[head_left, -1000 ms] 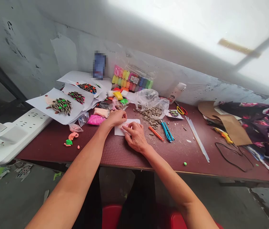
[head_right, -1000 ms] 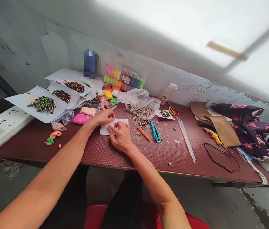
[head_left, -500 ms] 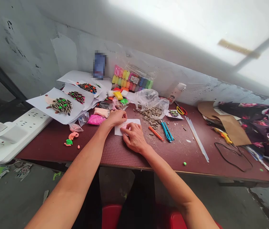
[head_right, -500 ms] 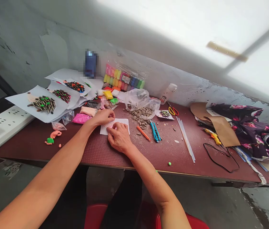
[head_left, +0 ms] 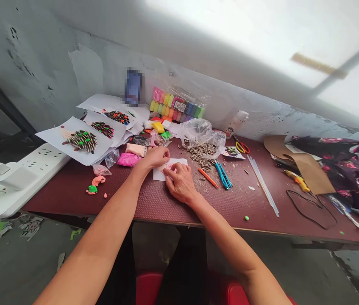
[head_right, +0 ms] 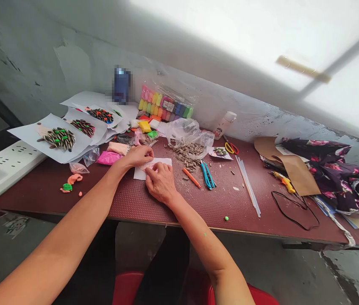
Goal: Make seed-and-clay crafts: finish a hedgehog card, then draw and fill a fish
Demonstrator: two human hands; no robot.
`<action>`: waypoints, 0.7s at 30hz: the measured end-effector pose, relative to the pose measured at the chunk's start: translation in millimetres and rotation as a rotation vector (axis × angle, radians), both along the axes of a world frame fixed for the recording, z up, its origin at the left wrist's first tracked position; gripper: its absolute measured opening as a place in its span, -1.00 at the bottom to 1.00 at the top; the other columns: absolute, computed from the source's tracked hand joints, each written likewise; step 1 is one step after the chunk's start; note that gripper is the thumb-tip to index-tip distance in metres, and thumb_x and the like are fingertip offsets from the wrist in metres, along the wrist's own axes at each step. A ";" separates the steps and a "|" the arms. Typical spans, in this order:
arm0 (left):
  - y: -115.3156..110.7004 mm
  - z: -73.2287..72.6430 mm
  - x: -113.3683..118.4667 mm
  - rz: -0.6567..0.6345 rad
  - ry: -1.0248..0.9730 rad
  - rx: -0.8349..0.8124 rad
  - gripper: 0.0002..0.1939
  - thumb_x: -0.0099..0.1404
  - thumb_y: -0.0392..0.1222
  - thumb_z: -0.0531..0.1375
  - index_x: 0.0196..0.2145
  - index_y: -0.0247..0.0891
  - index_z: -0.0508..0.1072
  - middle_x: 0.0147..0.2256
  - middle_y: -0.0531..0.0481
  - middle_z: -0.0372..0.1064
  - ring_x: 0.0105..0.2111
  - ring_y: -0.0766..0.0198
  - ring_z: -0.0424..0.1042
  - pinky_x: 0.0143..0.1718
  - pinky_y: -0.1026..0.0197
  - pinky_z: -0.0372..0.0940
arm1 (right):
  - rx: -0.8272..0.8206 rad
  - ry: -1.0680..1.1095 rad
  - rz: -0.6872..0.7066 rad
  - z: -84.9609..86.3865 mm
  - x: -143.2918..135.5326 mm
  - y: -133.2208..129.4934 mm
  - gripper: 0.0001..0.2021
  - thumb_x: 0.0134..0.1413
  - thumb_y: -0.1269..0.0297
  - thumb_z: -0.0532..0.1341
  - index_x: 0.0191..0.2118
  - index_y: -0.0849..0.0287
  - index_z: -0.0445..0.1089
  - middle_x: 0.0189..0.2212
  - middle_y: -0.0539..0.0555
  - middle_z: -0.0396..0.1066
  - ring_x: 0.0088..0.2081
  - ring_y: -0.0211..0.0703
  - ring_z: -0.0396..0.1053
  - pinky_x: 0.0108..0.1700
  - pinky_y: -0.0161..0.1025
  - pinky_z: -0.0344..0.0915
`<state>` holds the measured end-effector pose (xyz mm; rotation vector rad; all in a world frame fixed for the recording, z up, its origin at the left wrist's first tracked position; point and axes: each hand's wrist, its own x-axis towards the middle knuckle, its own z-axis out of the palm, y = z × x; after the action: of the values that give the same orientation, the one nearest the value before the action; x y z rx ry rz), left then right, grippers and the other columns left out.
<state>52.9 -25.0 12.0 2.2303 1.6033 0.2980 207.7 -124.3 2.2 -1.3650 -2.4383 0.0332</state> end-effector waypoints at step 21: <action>1.8 -2.4 -1.3 -0.011 0.006 0.006 -0.73 0.20 -0.22 0.13 -0.22 -0.16 0.60 -0.14 -0.07 0.61 -0.09 0.06 0.51 -0.04 0.13 0.29 | 0.059 0.073 -0.023 -3.8 9.5 3.4 -0.73 0.35 0.23 0.12 -0.11 0.07 0.59 -0.20 0.13 0.37 -0.16 -0.11 0.23 -0.01 -0.10 0.05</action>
<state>51.6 -23.2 9.6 2.2462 1.5940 0.2942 217.2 -120.9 -1.6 -1.3421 -2.3447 0.0060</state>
